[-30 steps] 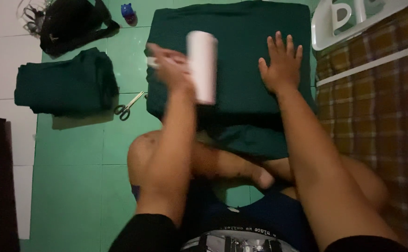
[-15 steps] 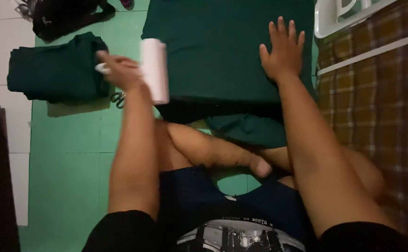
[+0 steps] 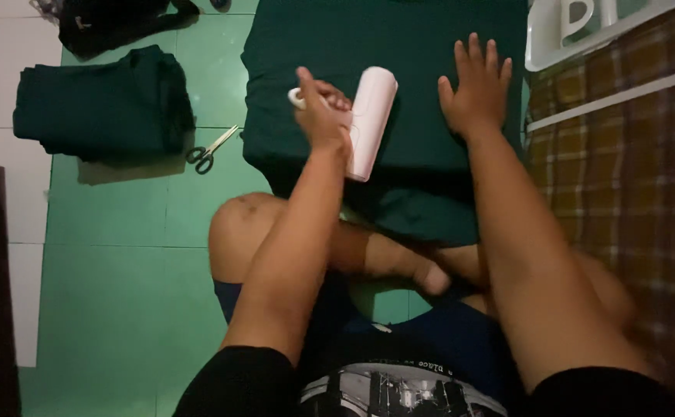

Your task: Cleaning a folded green garment using a lint roller to remove dust and lint

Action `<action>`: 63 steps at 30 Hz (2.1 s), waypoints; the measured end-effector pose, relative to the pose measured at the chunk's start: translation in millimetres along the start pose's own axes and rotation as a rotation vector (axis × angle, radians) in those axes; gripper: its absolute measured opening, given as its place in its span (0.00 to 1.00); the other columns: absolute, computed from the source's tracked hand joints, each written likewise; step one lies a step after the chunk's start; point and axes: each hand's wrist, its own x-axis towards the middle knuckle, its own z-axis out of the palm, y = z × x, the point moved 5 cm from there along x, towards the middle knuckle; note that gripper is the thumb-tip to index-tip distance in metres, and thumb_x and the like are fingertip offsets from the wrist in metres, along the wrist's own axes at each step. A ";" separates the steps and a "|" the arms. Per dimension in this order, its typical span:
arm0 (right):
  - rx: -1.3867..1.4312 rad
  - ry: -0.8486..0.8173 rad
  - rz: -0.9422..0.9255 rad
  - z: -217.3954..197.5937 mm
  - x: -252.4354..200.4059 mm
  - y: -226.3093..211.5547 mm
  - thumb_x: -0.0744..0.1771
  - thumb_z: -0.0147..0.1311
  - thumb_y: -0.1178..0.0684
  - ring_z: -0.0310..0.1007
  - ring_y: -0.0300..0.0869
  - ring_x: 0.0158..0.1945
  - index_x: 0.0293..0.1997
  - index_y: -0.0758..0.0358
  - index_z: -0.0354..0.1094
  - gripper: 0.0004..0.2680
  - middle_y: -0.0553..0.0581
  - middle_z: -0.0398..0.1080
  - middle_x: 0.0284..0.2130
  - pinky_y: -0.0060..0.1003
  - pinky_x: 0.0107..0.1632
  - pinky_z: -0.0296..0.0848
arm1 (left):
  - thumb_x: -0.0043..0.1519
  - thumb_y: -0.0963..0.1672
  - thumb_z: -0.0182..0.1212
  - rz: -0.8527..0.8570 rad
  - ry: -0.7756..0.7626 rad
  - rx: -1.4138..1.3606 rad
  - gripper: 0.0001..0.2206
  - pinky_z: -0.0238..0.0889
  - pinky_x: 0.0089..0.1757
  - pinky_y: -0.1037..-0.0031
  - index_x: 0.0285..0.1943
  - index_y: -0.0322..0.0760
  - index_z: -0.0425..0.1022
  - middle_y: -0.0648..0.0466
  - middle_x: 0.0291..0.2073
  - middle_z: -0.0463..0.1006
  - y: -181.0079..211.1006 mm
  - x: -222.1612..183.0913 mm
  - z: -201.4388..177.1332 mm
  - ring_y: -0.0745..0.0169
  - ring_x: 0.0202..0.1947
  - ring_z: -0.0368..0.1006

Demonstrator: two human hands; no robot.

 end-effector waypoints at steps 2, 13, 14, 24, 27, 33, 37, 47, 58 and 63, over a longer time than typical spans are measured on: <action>-0.001 -0.024 0.020 -2.6 -0.3 -3.7 0.72 0.42 0.42 0.34 0.61 0.77 0.78 0.60 0.48 0.24 0.63 0.44 0.76 0.65 0.72 0.31 | 0.62 0.56 0.56 0.015 0.101 0.150 0.23 0.54 0.19 0.71 0.19 0.42 0.63 0.55 0.09 0.60 21.1 5.1 -3.8 0.65 0.10 0.59; -0.006 -0.016 0.015 -2.9 -0.2 -4.3 0.72 0.43 0.42 0.34 0.61 0.77 0.78 0.61 0.50 0.24 0.63 0.44 0.76 0.66 0.72 0.32 | 0.58 0.58 0.52 0.356 0.410 0.252 0.21 0.65 0.28 0.72 0.34 0.38 0.68 0.56 0.20 0.67 233.3 109.9 -109.3 0.64 0.20 0.65; 0.005 -0.029 0.028 -5.0 -1.7 -6.4 0.72 0.42 0.42 0.34 0.61 0.77 0.78 0.61 0.49 0.24 0.64 0.43 0.76 0.65 0.72 0.31 | 0.57 0.57 0.55 0.413 0.435 0.137 0.20 0.58 0.23 0.69 0.28 0.39 0.66 0.55 0.16 0.65 243.9 130.3 -127.6 0.63 0.15 0.62; 0.017 -0.018 0.022 -2.7 0.1 -2.7 0.72 0.42 0.42 0.33 0.61 0.77 0.78 0.59 0.49 0.24 0.63 0.44 0.76 0.66 0.72 0.32 | 0.61 0.59 0.52 -0.053 0.041 0.086 0.20 0.53 0.23 0.70 0.26 0.46 0.64 0.58 0.16 0.61 91.2 45.6 35.8 0.65 0.17 0.58; -0.013 -0.001 0.015 0.4 0.9 0.5 0.71 0.41 0.41 0.36 0.61 0.77 0.78 0.59 0.50 0.24 0.63 0.45 0.76 0.67 0.71 0.34 | 0.60 0.59 0.54 -0.068 0.060 0.134 0.24 0.58 0.20 0.68 0.21 0.42 0.64 0.54 0.09 0.63 -3.5 26.0 58.6 0.63 0.10 0.62; 0.000 -0.002 0.038 5.9 1.8 5.5 0.71 0.41 0.40 0.35 0.59 0.77 0.78 0.57 0.50 0.24 0.61 0.45 0.76 0.66 0.72 0.33 | 0.61 0.57 0.57 0.029 0.191 0.163 0.22 0.57 0.18 0.69 0.21 0.44 0.65 0.57 0.09 0.64 -22.5 77.3 28.9 0.65 0.09 0.61; 0.017 -0.042 0.069 2.2 0.7 0.5 0.71 0.40 0.40 0.34 0.58 0.78 0.77 0.56 0.49 0.24 0.60 0.44 0.76 0.63 0.73 0.31 | 0.65 0.56 0.50 0.086 0.297 0.299 0.20 0.62 0.22 0.73 0.39 0.37 0.69 0.55 0.17 0.67 83.4 95.1 21.6 0.64 0.15 0.64; -0.017 -0.030 0.062 3.1 0.7 -3.2 0.71 0.41 0.39 0.35 0.59 0.78 0.78 0.57 0.48 0.25 0.60 0.44 0.76 0.64 0.73 0.33 | 0.52 0.59 0.56 0.393 0.218 0.202 0.24 0.60 0.26 0.72 0.34 0.37 0.68 0.56 0.19 0.66 180.8 150.8 17.7 0.66 0.18 0.62; -0.017 -0.036 0.080 6.4 0.8 3.7 0.71 0.42 0.39 0.35 0.57 0.78 0.77 0.55 0.50 0.25 0.58 0.45 0.76 0.65 0.73 0.34 | 0.59 0.56 0.59 -0.025 -0.059 -0.080 0.22 0.51 0.21 0.68 0.21 0.42 0.61 0.57 0.12 0.58 -61.6 100.1 95.4 0.64 0.14 0.56; -0.029 -0.018 0.058 8.8 -0.5 4.9 0.71 0.42 0.39 0.36 0.58 0.78 0.79 0.54 0.47 0.25 0.58 0.44 0.76 0.64 0.73 0.35 | 0.61 0.59 0.48 0.112 0.135 0.262 0.24 0.59 0.23 0.72 0.33 0.38 0.69 0.57 0.15 0.65 4.0 132.8 81.2 0.65 0.15 0.62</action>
